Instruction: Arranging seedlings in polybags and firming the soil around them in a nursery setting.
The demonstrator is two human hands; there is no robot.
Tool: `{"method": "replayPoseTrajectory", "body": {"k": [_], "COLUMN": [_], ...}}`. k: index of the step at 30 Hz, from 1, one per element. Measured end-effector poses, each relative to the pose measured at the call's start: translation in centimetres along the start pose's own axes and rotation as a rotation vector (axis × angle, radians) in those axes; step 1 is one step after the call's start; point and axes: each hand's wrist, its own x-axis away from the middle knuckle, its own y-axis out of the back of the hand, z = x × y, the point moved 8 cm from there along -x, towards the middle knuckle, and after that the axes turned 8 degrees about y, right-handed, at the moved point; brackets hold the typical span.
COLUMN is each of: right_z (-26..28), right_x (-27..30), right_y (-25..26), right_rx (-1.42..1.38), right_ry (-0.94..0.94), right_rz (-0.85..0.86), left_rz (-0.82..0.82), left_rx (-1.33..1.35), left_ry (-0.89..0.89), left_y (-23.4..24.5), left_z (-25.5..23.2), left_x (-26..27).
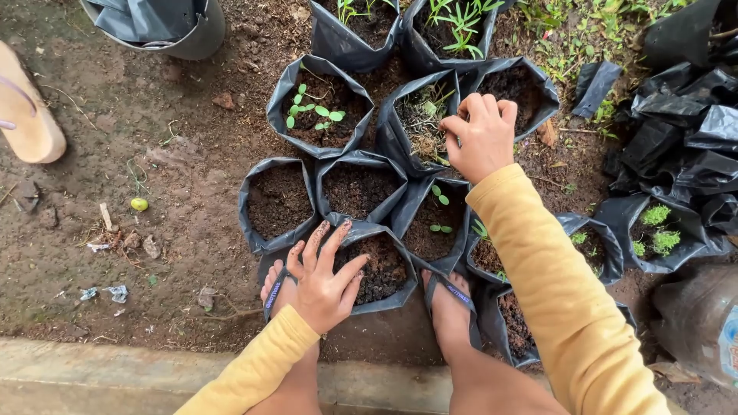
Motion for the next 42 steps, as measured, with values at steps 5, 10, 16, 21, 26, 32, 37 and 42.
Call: {"method": "replayPoseTrajectory", "body": {"k": [5,10,16,21,26,32,37,42], "right_z": [1.0,7.4,17.8,21.0,20.3,21.3,22.3,21.4], "right_x": [0.8,0.8,4.4,7.8,7.4,7.6,9.5,10.0], "right_y": [2.8,8.3,9.3,8.4,8.5,7.1,5.3,5.2], "right_rx": [-0.103,-0.373,-0.700,-0.687,-0.637,-0.657,-0.718,-0.712], "right_ry": [-0.053,-0.066,0.248,0.410,0.412,0.480,0.510,0.489], "right_rz": [-0.006,-0.042,0.008,0.198,0.162,0.225,0.329,0.325], "left_rz": [-0.013,0.043,0.127,0.020,-0.029,0.003,0.070,0.285], "left_rx": [0.108,0.221,-0.071,0.354,0.328,0.028,-0.194,-0.381], "left_ry": [0.025,0.073,0.084,0.298,0.293,0.036,-0.080,-0.053], "left_y": [1.2,0.5,-0.4,3.2,1.9,1.2,0.0,-2.3], "left_z": [0.2,1.9,1.9,2.6,3.9,2.0,1.1,2.2], "left_x": [-1.0,0.5,1.5,-1.0,0.6,0.1,0.5,2.0]}}
